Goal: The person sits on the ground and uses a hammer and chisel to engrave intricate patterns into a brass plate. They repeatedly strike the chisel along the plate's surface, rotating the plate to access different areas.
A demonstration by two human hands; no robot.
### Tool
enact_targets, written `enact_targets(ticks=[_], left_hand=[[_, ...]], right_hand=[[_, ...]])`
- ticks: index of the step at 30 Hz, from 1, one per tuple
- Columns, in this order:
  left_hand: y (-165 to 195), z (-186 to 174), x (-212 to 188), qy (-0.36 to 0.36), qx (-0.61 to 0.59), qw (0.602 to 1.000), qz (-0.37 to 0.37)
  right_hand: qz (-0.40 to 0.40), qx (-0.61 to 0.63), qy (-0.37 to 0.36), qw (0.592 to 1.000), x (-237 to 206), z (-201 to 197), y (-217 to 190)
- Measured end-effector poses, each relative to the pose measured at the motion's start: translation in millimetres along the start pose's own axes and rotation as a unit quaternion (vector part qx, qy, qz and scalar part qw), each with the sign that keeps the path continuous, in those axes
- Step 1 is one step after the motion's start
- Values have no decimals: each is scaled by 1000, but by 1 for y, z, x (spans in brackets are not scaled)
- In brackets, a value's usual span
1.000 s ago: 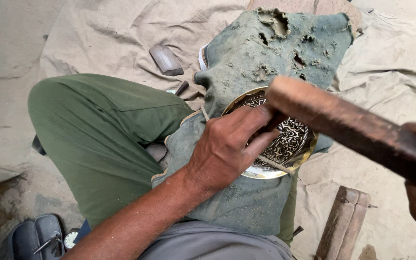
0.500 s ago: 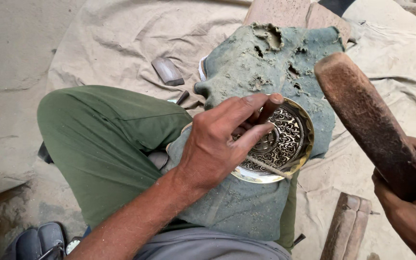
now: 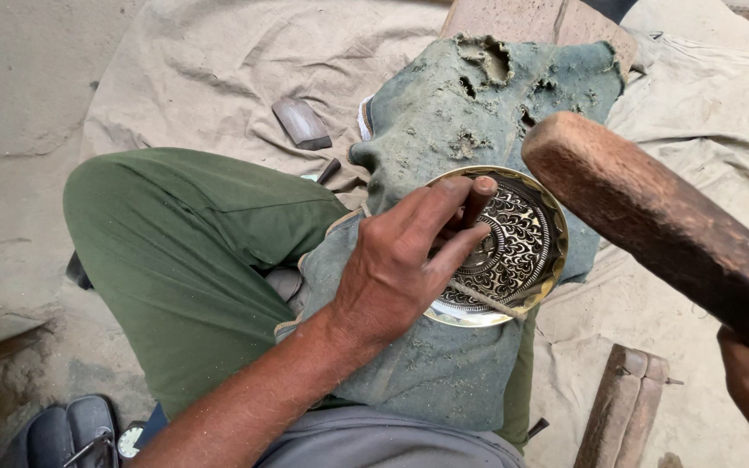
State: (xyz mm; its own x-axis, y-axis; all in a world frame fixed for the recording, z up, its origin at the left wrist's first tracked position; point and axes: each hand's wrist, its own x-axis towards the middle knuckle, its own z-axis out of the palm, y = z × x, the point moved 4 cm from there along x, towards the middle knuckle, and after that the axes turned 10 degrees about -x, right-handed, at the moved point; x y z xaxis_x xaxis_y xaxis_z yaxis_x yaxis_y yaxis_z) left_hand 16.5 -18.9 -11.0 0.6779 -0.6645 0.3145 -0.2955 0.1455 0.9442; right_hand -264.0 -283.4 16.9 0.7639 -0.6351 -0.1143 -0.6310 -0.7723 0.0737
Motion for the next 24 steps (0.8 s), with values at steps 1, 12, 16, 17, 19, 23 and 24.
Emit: enact_targets(ticks=[1, 12, 16, 17, 19, 23, 24], left_hand=[[0, 0, -1, 3, -1, 1000, 10], [0, 1, -3, 20, 14, 999, 31], [-1, 2, -5, 25, 28, 999, 28], [-2, 2, -6, 27, 27, 999, 29], [-1, 1, -5, 33, 19, 999, 35], [-2, 1, -5, 30, 1, 999, 19], [-2, 1, -5, 31, -1, 999, 19]], right_hand=[[-7, -14, -4, 1000, 0, 7, 11], [-11, -11, -15, 1000, 10, 7, 23], [3, 26, -8, 1000, 9, -13, -10], [5, 35, -5, 999, 10, -18, -17], [3, 43, 0, 999, 10, -24, -28], [2, 45, 1, 999, 10, -25, -32], [1, 40, 1, 999, 10, -22, -29]])
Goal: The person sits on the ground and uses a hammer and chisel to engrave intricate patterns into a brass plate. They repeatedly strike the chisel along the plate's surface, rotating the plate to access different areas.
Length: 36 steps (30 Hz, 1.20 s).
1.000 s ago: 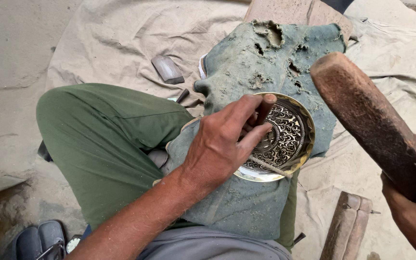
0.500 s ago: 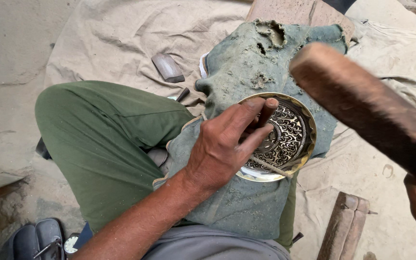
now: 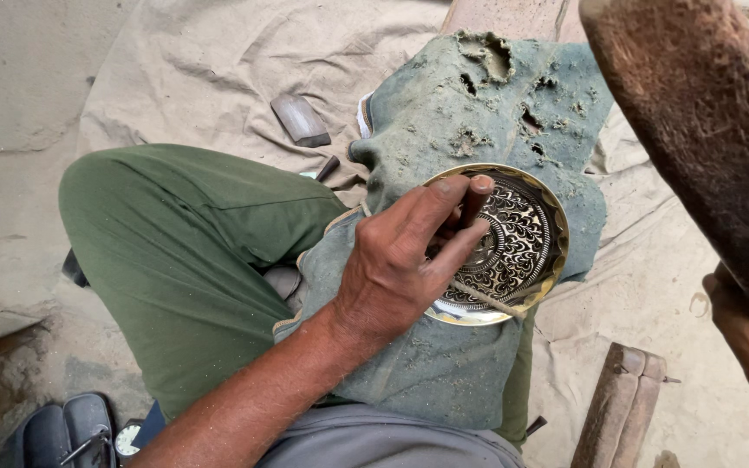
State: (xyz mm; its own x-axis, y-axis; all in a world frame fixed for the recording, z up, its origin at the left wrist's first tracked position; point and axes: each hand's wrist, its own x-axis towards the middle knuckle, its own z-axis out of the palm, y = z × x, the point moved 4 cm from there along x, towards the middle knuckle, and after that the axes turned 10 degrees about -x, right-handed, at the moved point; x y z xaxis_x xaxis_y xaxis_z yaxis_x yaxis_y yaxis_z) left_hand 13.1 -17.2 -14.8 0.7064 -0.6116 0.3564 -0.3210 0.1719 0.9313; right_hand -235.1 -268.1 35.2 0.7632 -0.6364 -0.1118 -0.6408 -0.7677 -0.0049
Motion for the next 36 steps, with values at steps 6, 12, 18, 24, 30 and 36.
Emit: enact_targets(ticks=[6, 12, 18, 24, 30, 36], left_hand=[[-2, 3, 0, -19, 51, 999, 0], [1, 0, 2, -10, 26, 1000, 15], [-1, 1, 5, -7, 30, 1000, -3], [13, -7, 12, 13, -44, 999, -15], [22, -31, 12, 13, -65, 997, -35], [9, -25, 10, -12, -38, 999, -34]], right_hand=[[-38, -72, -17, 997, 11, 33, 52], [-64, -103, -27, 992, 26, 51, 92], [-58, -70, -16, 996, 39, 30, 64], [-65, 11, 6, 998, 36, 10, 38], [145, 109, -75, 981, 23, 21, 22], [48, 122, -43, 990, 3, -4, -40]])
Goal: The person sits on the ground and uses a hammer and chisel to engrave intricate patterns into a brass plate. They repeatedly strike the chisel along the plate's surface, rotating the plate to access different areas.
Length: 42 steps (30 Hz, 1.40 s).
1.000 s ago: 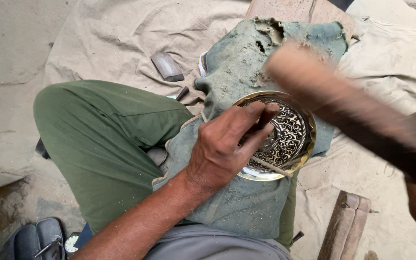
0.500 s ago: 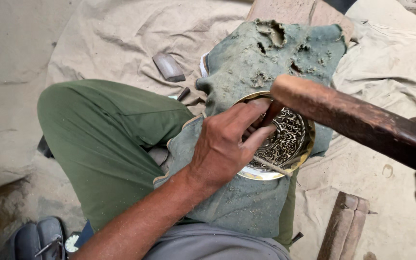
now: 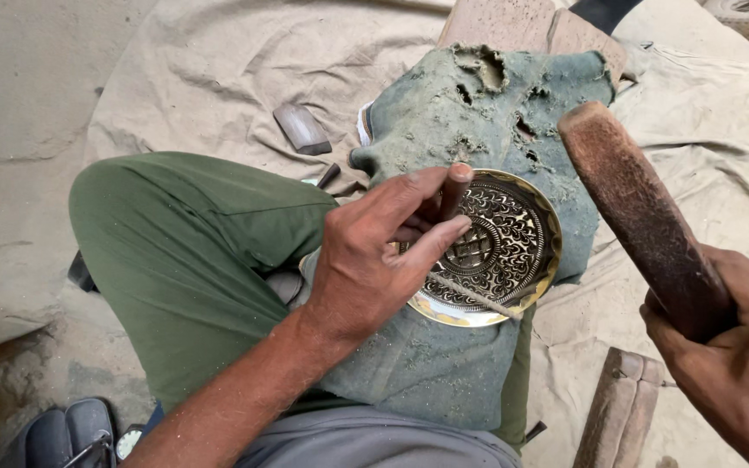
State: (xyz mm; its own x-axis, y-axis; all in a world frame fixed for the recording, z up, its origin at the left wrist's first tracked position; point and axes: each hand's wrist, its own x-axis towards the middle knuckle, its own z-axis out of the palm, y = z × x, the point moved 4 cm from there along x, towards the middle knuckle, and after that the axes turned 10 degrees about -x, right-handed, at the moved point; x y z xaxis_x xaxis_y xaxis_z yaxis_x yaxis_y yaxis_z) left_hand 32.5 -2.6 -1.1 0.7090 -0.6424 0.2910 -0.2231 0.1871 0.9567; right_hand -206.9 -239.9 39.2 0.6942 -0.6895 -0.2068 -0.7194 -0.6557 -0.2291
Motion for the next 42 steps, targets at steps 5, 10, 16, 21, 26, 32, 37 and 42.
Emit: enact_targets(ticks=[5, 10, 16, 21, 26, 32, 37, 42], left_hand=[[-9, 14, 5, -44, 39, 998, -5], [-9, 21, 5, -35, 90, 994, 43], [-9, 23, 0, -16, 85, 996, 28], [-14, 25, -1, -17, 109, 994, 27], [-7, 26, 3, -30, 130, 990, 45], [18, 3, -2, 28, -34, 999, 16], [26, -21, -5, 13, -22, 1000, -11], [32, -31, -17, -51, 71, 996, -14]], right_hand=[[37, 2, 6, 999, 1, -5, -24], [-59, -47, 82, 994, -6, -5, 8], [-169, -301, 40, 938, 11, 23, 113], [-139, -279, 41, 949, 28, 18, 174], [-183, -249, 41, 950, 36, 17, 165], [-1, 8, 59, 998, 10, 19, 116], [127, 373, 57, 917, -40, 70, 60], [216, 292, -59, 930, -88, 147, 29]])
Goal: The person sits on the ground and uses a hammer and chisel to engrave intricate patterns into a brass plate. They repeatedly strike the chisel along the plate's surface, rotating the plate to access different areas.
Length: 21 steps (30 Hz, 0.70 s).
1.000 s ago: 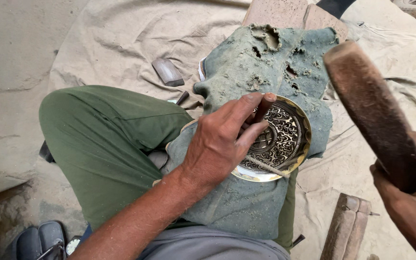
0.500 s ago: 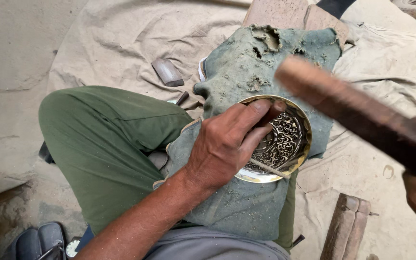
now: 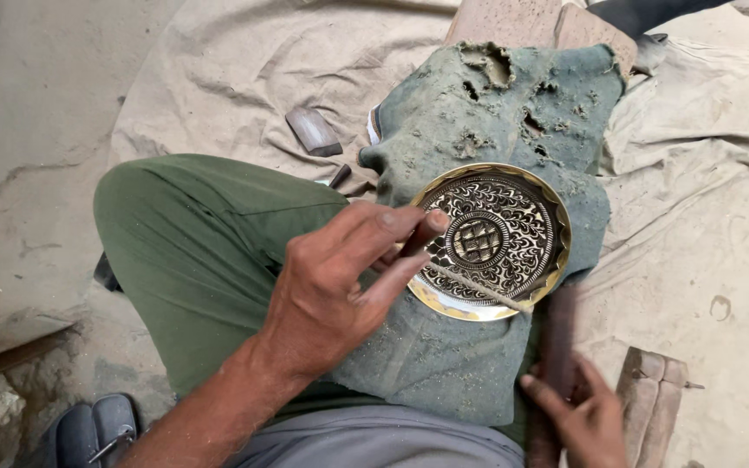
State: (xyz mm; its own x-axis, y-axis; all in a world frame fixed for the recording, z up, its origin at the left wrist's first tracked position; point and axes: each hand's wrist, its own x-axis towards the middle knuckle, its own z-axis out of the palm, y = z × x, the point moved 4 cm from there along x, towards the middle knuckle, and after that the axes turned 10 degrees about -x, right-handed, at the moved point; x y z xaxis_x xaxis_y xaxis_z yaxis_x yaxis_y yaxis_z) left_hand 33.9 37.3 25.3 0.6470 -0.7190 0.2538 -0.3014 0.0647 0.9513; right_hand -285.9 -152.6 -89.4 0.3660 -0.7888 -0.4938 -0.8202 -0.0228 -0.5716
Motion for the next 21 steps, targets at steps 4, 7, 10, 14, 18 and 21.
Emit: enact_targets(ticks=[4, 7, 10, 14, 18, 21], left_hand=[[-2, -2, -3, -19, 85, 996, -19], [-4, 1, 1, -60, 118, 991, -27], [-7, 7, 6, -102, 131, 984, -62], [-12, 12, 6, -100, 163, 979, -73], [-16, 17, 6, -74, 204, 974, -67], [-14, 19, 8, -75, 228, 969, -61]], right_hand=[[-200, -102, 127, 966, -35, 5, -13], [-251, -41, 181, 950, -49, -2, -44], [-230, 9, 179, 957, -43, 3, -83], [-270, 44, 143, 951, -16, 13, -126], [-291, 47, 146, 944, 2, 23, -142], [-293, 63, 129, 945, 9, 27, -144]])
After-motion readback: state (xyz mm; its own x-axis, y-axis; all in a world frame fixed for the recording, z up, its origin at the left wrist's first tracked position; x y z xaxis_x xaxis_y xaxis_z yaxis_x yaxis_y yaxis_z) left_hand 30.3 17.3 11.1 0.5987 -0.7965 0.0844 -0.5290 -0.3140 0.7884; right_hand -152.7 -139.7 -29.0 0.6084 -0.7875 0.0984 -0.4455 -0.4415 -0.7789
